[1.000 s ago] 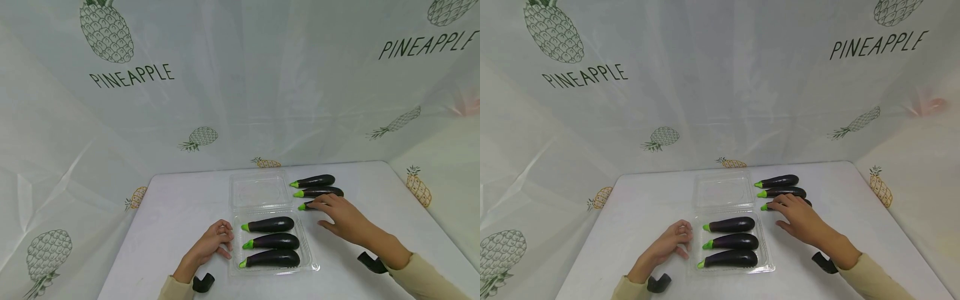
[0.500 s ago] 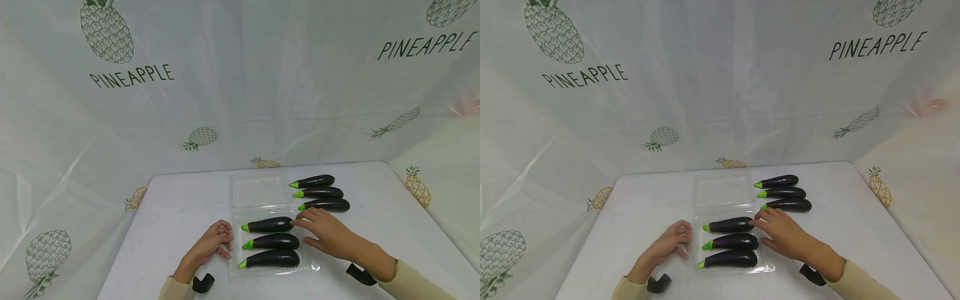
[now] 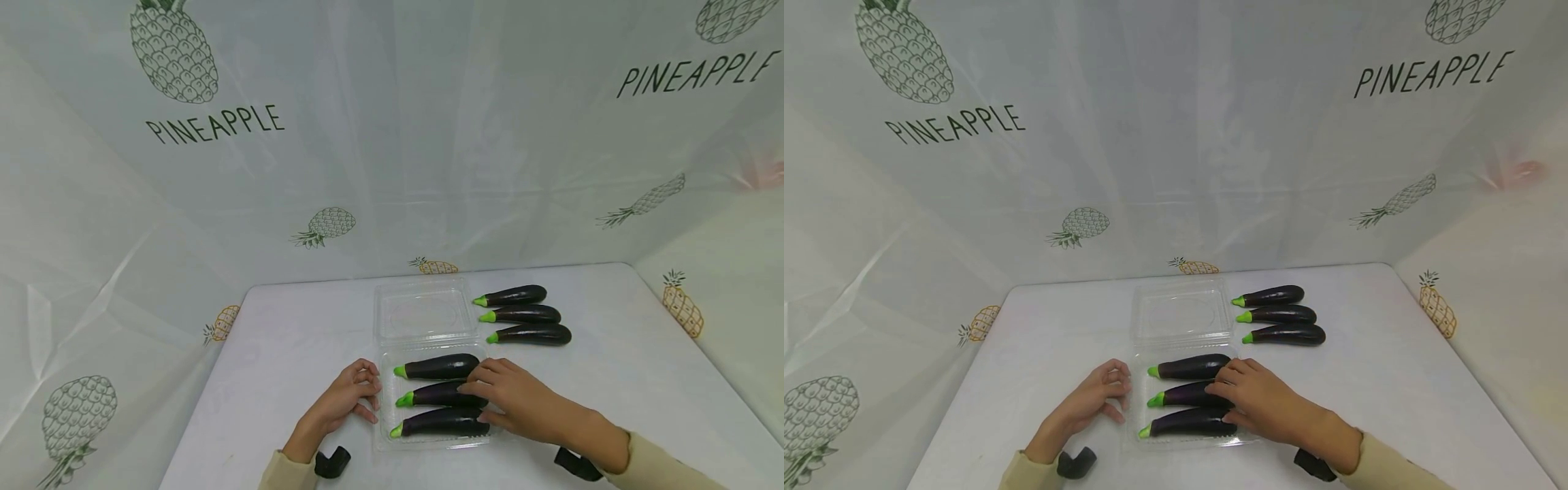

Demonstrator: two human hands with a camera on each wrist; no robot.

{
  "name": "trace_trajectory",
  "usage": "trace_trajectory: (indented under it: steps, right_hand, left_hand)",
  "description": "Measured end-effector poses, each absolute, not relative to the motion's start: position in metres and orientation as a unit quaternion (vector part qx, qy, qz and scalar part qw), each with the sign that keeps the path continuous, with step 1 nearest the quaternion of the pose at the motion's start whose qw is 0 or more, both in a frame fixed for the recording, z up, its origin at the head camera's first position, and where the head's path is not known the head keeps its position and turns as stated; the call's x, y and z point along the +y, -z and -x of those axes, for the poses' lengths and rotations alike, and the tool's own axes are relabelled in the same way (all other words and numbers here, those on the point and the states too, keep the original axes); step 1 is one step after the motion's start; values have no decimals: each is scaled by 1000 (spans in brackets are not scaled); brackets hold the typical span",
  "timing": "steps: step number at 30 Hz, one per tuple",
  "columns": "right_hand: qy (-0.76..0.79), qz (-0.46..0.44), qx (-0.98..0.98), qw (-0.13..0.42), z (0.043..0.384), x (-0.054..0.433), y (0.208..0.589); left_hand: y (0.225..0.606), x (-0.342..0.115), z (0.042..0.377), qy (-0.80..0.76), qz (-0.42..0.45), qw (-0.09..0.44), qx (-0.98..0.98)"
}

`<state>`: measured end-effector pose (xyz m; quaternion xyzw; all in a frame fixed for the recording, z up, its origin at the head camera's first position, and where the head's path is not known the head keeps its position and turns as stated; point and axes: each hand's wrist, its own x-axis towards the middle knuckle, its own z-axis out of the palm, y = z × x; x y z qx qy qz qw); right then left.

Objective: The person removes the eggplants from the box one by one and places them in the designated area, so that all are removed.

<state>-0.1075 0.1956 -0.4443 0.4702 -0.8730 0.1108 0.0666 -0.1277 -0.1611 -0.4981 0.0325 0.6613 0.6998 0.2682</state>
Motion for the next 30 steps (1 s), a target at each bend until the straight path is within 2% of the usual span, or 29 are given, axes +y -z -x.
trace_trajectory:
  steps: [4, 20, 30]
  right_hand:
    - [-112, -490, -861, 79, 105, 192, 450]
    - [-66, -497, -863, 55, 101, 181, 459]
    - [-8, -501, -863, 60, 103, 177, 458]
  left_hand:
    - [499, -161, 128, -699, -31, 267, 663]
    - [498, -161, 128, -698, -29, 267, 664]
    - [499, -161, 128, -698, -31, 266, 665]
